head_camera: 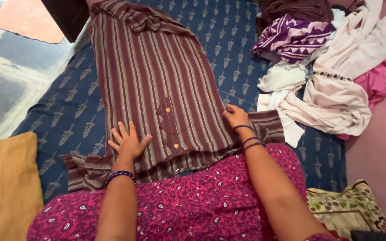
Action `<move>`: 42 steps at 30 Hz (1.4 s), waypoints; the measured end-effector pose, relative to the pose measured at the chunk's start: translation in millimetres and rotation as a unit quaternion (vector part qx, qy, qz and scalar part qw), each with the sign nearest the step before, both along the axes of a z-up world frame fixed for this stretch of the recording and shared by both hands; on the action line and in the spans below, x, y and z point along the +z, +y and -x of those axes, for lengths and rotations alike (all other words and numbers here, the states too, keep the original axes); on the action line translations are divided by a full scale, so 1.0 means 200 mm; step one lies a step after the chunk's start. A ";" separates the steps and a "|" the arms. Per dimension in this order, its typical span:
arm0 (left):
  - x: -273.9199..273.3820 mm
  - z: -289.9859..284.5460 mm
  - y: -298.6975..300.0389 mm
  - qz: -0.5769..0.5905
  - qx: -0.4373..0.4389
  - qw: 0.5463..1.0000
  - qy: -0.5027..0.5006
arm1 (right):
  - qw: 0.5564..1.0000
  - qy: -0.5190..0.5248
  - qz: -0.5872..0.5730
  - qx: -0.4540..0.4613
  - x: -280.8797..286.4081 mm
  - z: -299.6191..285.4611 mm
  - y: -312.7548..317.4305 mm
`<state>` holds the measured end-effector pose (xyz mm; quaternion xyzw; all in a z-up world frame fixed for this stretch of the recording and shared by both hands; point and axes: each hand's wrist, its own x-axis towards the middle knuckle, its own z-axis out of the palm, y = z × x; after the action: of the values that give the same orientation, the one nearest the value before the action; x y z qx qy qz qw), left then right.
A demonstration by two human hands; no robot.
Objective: The person folds a yellow cloth and places it aside. Then, the person picks up a striped shirt, unfolds it, and folds it neatly on the bed.
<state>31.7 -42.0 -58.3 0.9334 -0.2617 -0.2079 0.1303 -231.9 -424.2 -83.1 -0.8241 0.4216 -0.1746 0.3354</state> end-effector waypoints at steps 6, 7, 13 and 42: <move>-0.06 -0.11 0.03 0.236 0.041 0.958 -0.157 | 0.999 -0.042 0.007 -0.006 0.11 -0.03 0.12; -0.06 -0.12 0.04 0.225 0.067 0.959 -0.158 | 0.997 -0.071 0.001 -0.003 0.10 -0.03 0.12; -0.06 -0.21 0.08 0.161 0.263 0.950 -0.043 | 0.971 -0.191 -0.139 -0.035 -0.11 -0.10 -0.01; -0.01 -0.26 0.10 0.504 0.384 0.773 0.015 | 0.881 -0.373 -0.264 -0.120 0.08 -0.08 0.08</move>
<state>83.5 -22.2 -61.1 0.7536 0.0533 0.0069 0.6551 -214.9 -408.0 -67.7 -0.5220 0.3911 -0.3904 0.6497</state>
